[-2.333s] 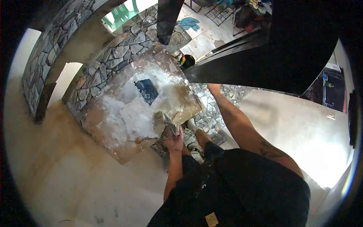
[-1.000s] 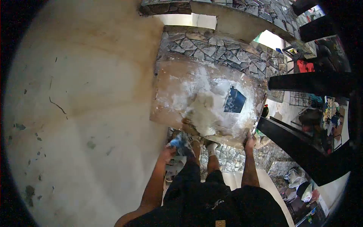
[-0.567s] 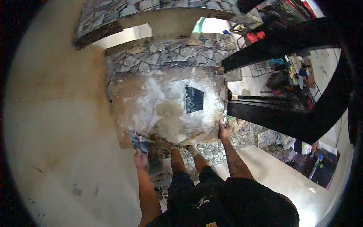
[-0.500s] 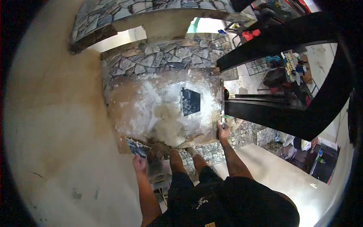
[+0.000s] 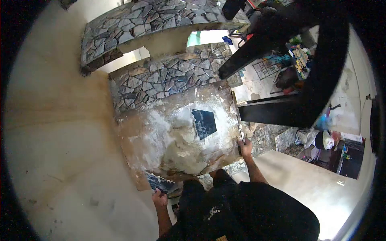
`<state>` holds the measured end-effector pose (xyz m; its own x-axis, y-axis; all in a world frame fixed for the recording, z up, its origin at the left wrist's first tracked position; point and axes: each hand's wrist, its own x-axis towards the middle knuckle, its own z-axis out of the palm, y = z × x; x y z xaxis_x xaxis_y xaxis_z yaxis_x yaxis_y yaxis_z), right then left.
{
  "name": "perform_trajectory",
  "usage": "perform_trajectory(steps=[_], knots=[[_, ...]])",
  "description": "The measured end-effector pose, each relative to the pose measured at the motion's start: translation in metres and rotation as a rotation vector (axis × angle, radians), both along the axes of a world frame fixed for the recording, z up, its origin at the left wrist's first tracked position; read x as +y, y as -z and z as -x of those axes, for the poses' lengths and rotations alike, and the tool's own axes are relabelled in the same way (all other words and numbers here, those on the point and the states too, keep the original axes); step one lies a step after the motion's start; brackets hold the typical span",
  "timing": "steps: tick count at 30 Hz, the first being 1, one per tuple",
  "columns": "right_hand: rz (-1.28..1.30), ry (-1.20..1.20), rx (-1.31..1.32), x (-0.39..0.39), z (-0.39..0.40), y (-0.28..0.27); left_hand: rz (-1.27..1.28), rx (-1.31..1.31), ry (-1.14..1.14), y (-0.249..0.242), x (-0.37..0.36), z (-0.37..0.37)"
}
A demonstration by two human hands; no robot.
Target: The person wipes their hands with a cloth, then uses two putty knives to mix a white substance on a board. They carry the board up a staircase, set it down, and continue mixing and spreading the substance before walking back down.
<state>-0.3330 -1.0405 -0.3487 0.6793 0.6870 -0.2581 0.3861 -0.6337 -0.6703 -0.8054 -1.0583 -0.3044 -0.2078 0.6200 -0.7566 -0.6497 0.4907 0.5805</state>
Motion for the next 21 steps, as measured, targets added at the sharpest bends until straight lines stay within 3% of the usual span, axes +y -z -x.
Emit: perform_trajectory(steps=[1,3,4,6,8,10,11,13,14,17,19,20,21], knots=[[0.009,-0.007,-0.021,0.002,-0.002,0.002,-0.064,-0.042,-0.03,-0.015,0.011,-0.009],[0.032,-0.013,-0.056,-0.002,-0.009,0.008,0.177,0.269,0.472,0.041,-0.029,0.056],[0.023,-0.023,0.016,0.0,-0.009,-0.009,0.065,0.063,0.193,0.021,-0.025,0.03],[0.014,0.011,0.039,-0.004,-0.004,-0.027,-0.203,0.107,0.158,0.008,-0.018,0.018],[-0.01,-0.008,0.116,-0.003,-0.002,-0.027,-0.468,0.668,0.586,0.025,-0.025,0.028],[-0.18,0.035,0.16,0.0,0.003,-0.019,-0.24,-0.185,0.218,0.1,-0.057,0.077],[-0.247,0.062,0.196,-0.007,0.006,-0.011,-0.203,-0.139,0.232,0.088,-0.065,0.078],[-0.107,0.064,0.141,-0.015,0.001,0.001,-0.195,-0.103,0.241,0.052,-0.048,0.057],[-0.083,0.036,0.025,-0.025,-0.014,0.044,-0.234,-0.111,0.229,0.044,-0.037,0.049],[-0.098,0.025,-0.01,-0.012,0.016,-0.019,-0.489,-0.206,0.112,0.054,-0.03,0.032],[-0.156,0.01,0.032,-0.016,0.017,-0.012,-0.543,-0.194,0.056,0.036,-0.029,0.024],[-0.166,-0.016,0.063,-0.016,0.017,-0.015,-0.455,-0.263,-0.091,0.034,-0.029,0.022],[-0.173,-0.039,0.093,-0.018,0.017,-0.02,-0.531,-0.247,-0.054,0.037,-0.029,0.02]])
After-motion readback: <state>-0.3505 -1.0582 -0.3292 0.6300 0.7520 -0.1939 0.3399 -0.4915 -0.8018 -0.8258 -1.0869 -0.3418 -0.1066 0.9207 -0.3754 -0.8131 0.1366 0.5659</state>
